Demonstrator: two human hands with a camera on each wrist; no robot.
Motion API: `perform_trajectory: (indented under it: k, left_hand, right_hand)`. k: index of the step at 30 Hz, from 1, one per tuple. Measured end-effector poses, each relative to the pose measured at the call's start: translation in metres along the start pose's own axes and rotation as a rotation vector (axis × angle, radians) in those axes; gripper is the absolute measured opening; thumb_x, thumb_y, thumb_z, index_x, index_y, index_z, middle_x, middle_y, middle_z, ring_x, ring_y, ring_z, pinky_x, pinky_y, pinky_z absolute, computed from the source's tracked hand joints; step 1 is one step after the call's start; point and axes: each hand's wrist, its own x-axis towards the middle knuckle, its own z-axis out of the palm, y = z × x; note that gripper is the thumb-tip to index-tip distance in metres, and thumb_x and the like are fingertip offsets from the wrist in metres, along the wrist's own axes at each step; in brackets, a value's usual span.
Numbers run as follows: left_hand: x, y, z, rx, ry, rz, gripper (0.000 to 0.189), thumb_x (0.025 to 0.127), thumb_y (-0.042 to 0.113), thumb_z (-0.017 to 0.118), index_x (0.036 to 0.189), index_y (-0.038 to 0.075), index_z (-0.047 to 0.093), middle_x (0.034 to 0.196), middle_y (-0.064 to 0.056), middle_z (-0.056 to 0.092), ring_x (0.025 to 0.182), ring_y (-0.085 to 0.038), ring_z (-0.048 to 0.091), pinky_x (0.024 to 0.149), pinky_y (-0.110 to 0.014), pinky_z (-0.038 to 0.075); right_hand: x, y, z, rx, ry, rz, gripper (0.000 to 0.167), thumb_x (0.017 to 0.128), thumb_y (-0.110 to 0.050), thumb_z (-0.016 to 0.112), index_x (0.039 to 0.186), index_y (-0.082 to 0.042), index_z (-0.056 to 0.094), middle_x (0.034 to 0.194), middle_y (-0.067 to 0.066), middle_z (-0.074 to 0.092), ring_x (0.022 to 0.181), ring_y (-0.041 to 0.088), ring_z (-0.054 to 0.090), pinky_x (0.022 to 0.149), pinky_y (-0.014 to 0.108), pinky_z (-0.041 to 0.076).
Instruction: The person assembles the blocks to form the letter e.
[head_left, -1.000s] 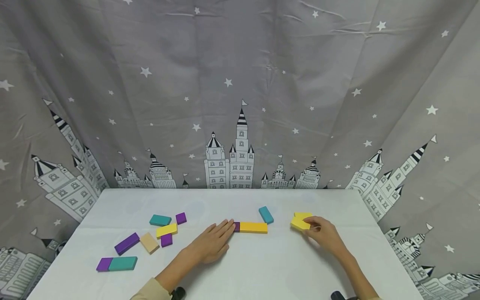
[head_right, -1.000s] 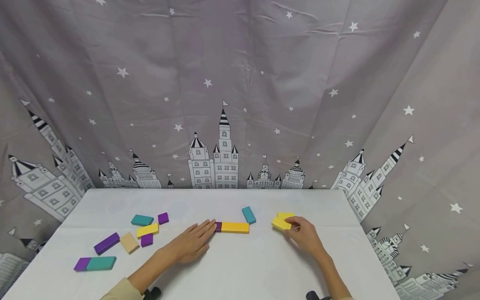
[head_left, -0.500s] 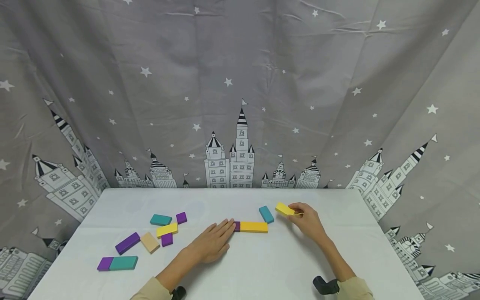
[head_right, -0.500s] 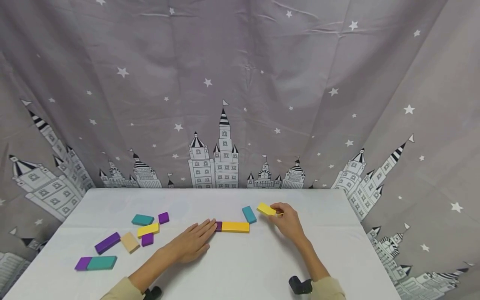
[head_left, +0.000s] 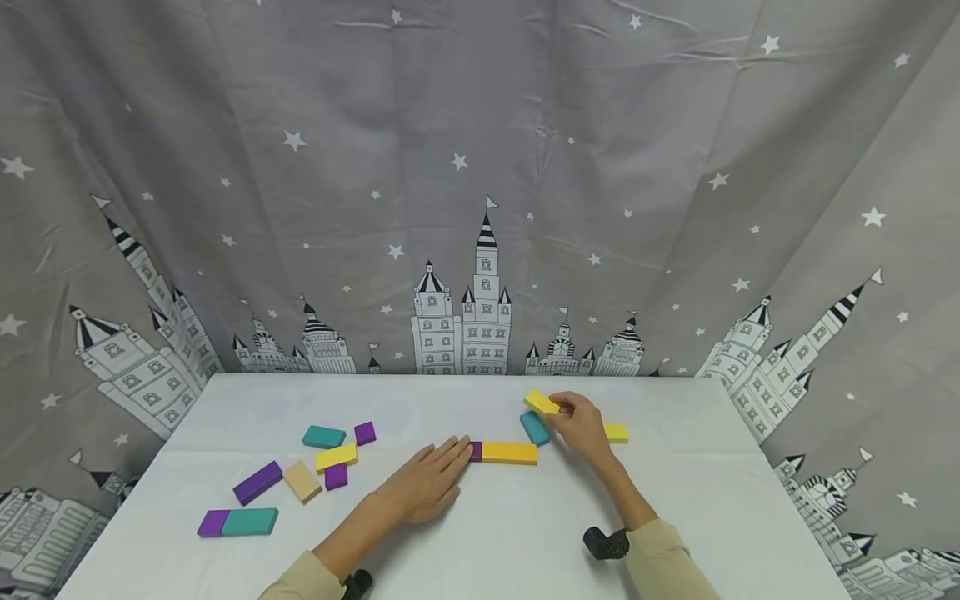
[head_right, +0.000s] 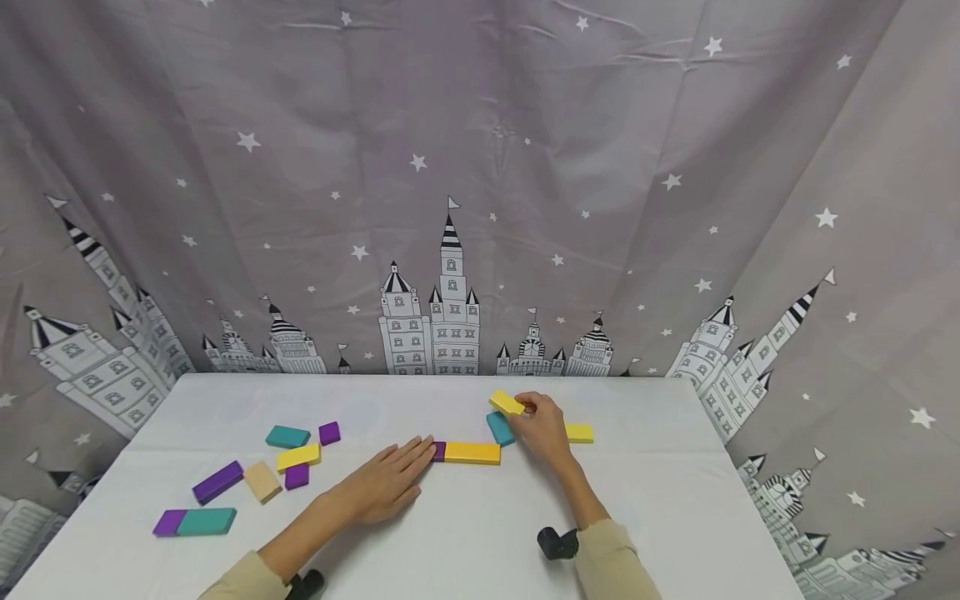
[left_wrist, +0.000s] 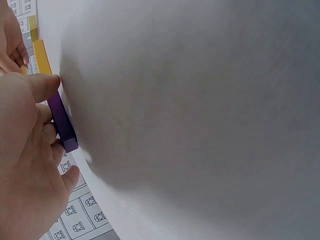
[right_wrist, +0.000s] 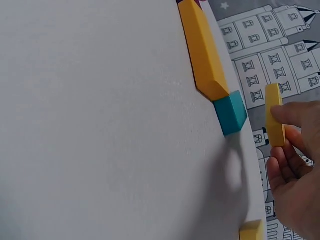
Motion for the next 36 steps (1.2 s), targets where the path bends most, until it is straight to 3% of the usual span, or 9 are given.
perform_trajectory:
  k: [14,23,30,36]
  left_hand:
    - [0.002,-0.002,0.001,-0.018,-0.02,-0.017,0.06,0.105,0.031,0.049,0.156,0.004,0.03,0.162,-0.011,0.025,0.148,-0.028,0.023,0.117,-0.05,0.025]
    - [0.0,-0.002,0.003,-0.026,0.022,0.01,0.059,0.105,0.029,0.049,0.155,0.003,0.032,0.161,-0.014,0.028,0.147,-0.03,0.025,0.116,-0.052,0.027]
    - [0.0,-0.001,0.001,-0.023,0.01,0.006,0.059,0.105,0.029,0.049,0.155,0.003,0.032,0.161,-0.014,0.027,0.147,-0.03,0.024,0.116,-0.051,0.026]
    - [-0.001,0.0,-0.001,-0.023,0.006,0.009,0.058,0.105,0.029,0.048,0.155,0.002,0.032,0.161,-0.014,0.027,0.147,-0.031,0.025,0.116,-0.052,0.026]
  right_hand:
    - [0.02,-0.004,0.029,-0.03,0.016,-0.006,0.031,0.088,-0.007,0.075,0.116,0.002,0.068,0.107,0.013,0.064,0.093,0.024,0.057,0.085,0.039,0.052]
    - [0.026,-0.006,0.036,-0.053,0.02,0.033,0.031,0.088,-0.009,0.075,0.116,0.001,0.068,0.103,0.012,0.063,0.09,0.023,0.055,0.081,0.037,0.051]
    - [0.029,-0.009,0.039,-0.059,0.018,0.077,0.031,0.089,-0.01,0.075,0.116,0.001,0.068,0.103,0.012,0.063,0.092,0.024,0.056,0.083,0.038,0.052]
    - [0.029,-0.009,0.044,-0.07,0.007,0.057,0.031,0.088,-0.01,0.076,0.115,0.001,0.069,0.101,0.011,0.063,0.09,0.023,0.056,0.081,0.037,0.052]
